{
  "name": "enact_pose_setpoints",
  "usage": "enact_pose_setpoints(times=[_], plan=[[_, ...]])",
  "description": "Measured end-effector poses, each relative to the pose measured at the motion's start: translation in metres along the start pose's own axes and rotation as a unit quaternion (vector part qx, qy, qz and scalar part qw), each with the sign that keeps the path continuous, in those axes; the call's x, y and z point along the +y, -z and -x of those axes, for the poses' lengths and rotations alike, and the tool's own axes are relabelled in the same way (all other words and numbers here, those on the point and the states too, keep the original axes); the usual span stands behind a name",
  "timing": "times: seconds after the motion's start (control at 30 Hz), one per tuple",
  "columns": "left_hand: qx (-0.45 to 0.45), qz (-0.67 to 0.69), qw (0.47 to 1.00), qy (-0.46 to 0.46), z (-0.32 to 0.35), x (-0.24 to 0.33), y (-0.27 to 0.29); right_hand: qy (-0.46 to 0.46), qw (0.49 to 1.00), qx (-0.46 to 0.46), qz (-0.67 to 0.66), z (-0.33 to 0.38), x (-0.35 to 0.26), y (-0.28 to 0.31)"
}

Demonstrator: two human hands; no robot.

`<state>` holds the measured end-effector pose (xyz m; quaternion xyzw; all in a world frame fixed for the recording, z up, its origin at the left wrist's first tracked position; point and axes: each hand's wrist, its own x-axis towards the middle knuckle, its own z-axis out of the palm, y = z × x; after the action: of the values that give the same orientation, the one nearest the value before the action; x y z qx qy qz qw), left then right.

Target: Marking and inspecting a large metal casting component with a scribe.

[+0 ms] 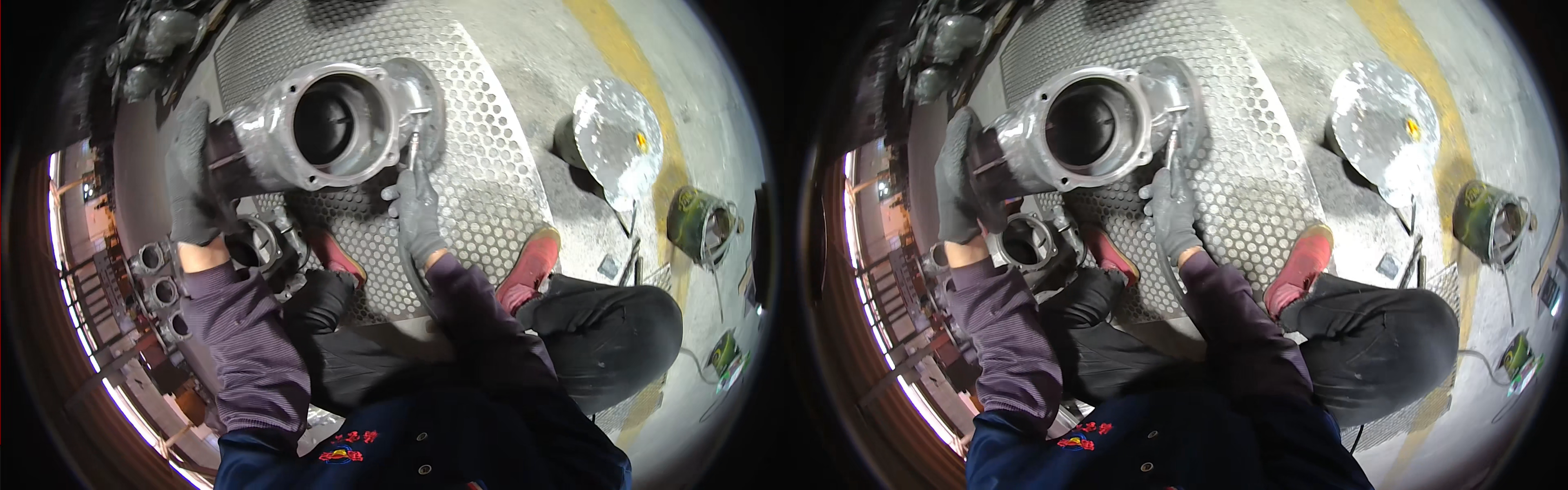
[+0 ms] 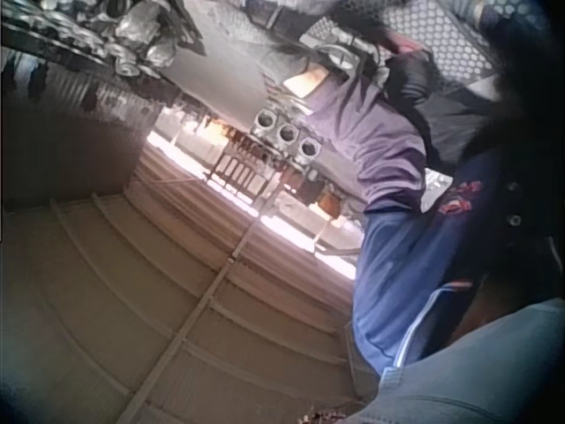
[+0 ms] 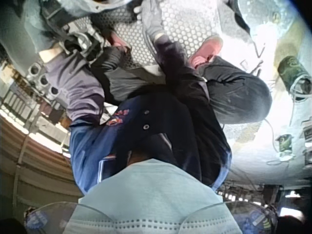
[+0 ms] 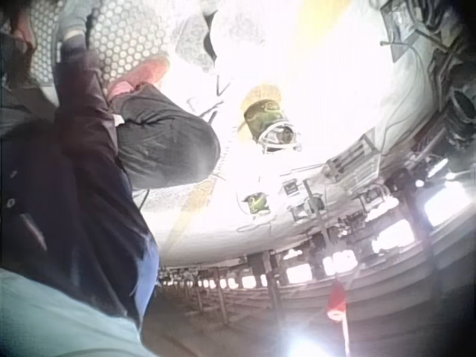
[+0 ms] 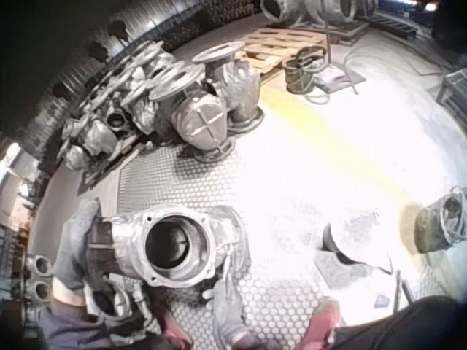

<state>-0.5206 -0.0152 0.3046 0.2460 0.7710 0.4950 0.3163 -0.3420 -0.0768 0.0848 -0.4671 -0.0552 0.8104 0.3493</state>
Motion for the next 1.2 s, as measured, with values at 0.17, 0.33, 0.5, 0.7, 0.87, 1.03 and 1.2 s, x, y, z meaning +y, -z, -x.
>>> enact_pose_setpoints(times=[0.17, 0.33, 0.5, 0.7, 0.87, 1.03, 1.2], plan=[[-0.020, -0.077, 0.980, -0.184, 0.001, -0.013, 0.007, -0.027, 0.998, 0.038, -0.029, -0.001, 0.000, -0.017], [-0.030, -0.064, 0.991, -0.117, 0.019, -0.010, -0.002, -0.056, 0.996, -0.054, 0.032, 0.016, -0.001, 0.019], [-0.057, -0.259, 0.942, -0.207, 0.009, -0.029, 0.038, 0.074, 0.992, -0.017, 0.097, 0.020, -0.055, 0.043], [0.037, -0.379, 0.922, -0.068, 0.008, -0.020, 0.033, 0.134, 0.937, -0.049, 0.318, 0.049, -0.152, 0.006], [-0.041, -0.314, 0.940, -0.125, -0.009, -0.030, 0.038, 0.182, 0.891, -0.106, 0.401, 0.102, -0.215, -0.031], [0.082, -0.455, 0.788, -0.407, -0.065, -0.058, 0.033, 0.308, 0.815, -0.060, 0.488, 0.205, -0.271, -0.054], [0.021, -0.486, 0.834, -0.261, -0.046, -0.017, 0.002, 0.426, 0.683, -0.009, 0.594, 0.238, -0.286, -0.006]])
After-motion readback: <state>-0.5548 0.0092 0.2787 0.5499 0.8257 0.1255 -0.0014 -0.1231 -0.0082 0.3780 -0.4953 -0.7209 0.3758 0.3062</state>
